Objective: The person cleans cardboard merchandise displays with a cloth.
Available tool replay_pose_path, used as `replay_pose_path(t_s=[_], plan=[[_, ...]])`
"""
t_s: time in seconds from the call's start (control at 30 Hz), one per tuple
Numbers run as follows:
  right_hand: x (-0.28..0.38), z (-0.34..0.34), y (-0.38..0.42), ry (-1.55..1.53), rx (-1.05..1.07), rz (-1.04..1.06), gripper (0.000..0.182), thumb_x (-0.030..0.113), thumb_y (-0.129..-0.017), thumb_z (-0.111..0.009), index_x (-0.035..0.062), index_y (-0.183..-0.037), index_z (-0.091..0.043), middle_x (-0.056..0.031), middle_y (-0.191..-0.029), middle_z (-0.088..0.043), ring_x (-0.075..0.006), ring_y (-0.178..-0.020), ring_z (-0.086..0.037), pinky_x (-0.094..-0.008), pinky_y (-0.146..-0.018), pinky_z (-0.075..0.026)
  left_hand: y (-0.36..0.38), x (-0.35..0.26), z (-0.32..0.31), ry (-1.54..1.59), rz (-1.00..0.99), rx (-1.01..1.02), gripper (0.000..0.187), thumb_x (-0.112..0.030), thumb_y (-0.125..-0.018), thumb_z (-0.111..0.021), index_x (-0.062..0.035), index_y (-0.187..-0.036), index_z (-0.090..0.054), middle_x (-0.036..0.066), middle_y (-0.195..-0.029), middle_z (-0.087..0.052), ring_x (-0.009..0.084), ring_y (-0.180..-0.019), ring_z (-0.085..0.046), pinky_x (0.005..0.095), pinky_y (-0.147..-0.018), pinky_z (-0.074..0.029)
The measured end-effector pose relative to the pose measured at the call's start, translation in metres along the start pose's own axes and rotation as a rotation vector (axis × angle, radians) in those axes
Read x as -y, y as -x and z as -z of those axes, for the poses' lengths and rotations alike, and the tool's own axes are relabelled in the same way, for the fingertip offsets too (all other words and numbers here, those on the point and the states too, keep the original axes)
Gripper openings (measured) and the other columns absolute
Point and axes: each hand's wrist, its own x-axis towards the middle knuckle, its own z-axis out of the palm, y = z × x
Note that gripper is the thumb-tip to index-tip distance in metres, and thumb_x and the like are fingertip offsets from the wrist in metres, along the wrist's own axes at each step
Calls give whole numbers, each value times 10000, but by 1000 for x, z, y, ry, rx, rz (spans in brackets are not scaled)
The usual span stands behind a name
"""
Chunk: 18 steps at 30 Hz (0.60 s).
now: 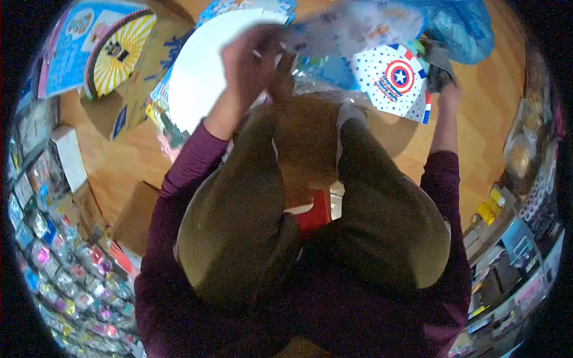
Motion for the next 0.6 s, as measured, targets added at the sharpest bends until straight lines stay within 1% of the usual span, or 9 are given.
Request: replay_pose_path(t_s=[0.03, 0.07, 0.1, 0.13, 0.17, 0.3, 0.33, 0.5, 0.6], plan=[[-7, 12, -1, -70, -66, -39, 257, 54, -762, -511, -56, -995, -521, -135, -918, -574, -189, -817, -545, -297, -720, -437, -11, -4, 17, -74, -20, -82, 116, 6, -722, -546, -16, -833, -574, 72, -664, -604, 130, -554, -575, 242, -522, -462], [-11, 18, 3, -139, -138, -81, 243, 37, -770, -499, -59, -993, -514, -136, -933, -565, -206, -832, -542, -310, -731, -437, -6, 4, 27, 318, 299, -141, 112, -24, -748, -573, 14, -852, -558, 80, -671, -583, 145, -581, -573, 248, -531, -445], [-14, 23, 11, -126, -123, -106, 243, 37, -770, -499, -59, -993, -514, -136, -933, -565, -206, -832, -542, -310, -731, -437, -6, 17, 39, 409, 289, -153, 104, -26, -772, -554, 27, -861, -538, 67, -675, -564, 143, -569, -552, 243, -510, -431], [-7, 25, 21, -155, -117, -136, 240, 24, -772, -486, -56, -997, -505, -139, -935, -560, -220, -839, -541, -318, -731, -438, -3, 20, 50, 495, 452, -228, 130, -70, -793, -520, 7, -897, -520, 60, -607, -511, 136, -520, -500, 259, -477, -408], [-2, 29, 31, -180, -110, -169, 238, 11, -773, -474, -53, -1001, -497, -141, -937, -554, -234, -846, -540, -326, -730, -440, -1, 23, 63, 416, 339, -187, 105, -90, -840, -478, -3, -881, -521, 11, -604, -482, 80, -481, -476, 188, -457, -379], [-3, 41, 57, 7, -49, -214, 279, 36, -787, -487, -58, -1047, -457, -150, -958, -549, -236, -855, -541, -335, -723, -446, 54, 68, 104, 398, 515, -244, 109, -39, -779, -555, 0, -879, -534, 36, -651, -525, 112, -503, -479, 231, -467, -392], [1, 43, 65, 16, -43, -216, 279, 36, -787, -487, -58, -1047, -457, -150, -958, -549, -236, -855, -541, -335, -723, -446, 73, 85, 114, 528, 630, -291, 61, -48, -786, -539, -11, -831, -521, 26, -626, -503, 104, -497, -488, 231, -484, -418], [10, 61, 90, 71, 36, -166, 219, 30, -789, -488, -49, -993, -504, -115, -931, -559, -188, -788, -553, -288, -670, -452, 138, 119, 149, 504, 991, -377, 55, -58, -786, -549, -25, -814, -515, 22, -634, -496, 103, -495, -473, 233, -494, -416], [8, 66, 92, 217, 11, -192, 200, 11, -783, -473, -69, -959, -525, -87, -894, -556, -143, -786, -511, -254, -720, -411, 169, 133, 161, 419, 1068, -296, 49, -53, -784, -552, -20, -803, -520, 18, -604, -492, 107, -492, -471, 232, -478, -411]])
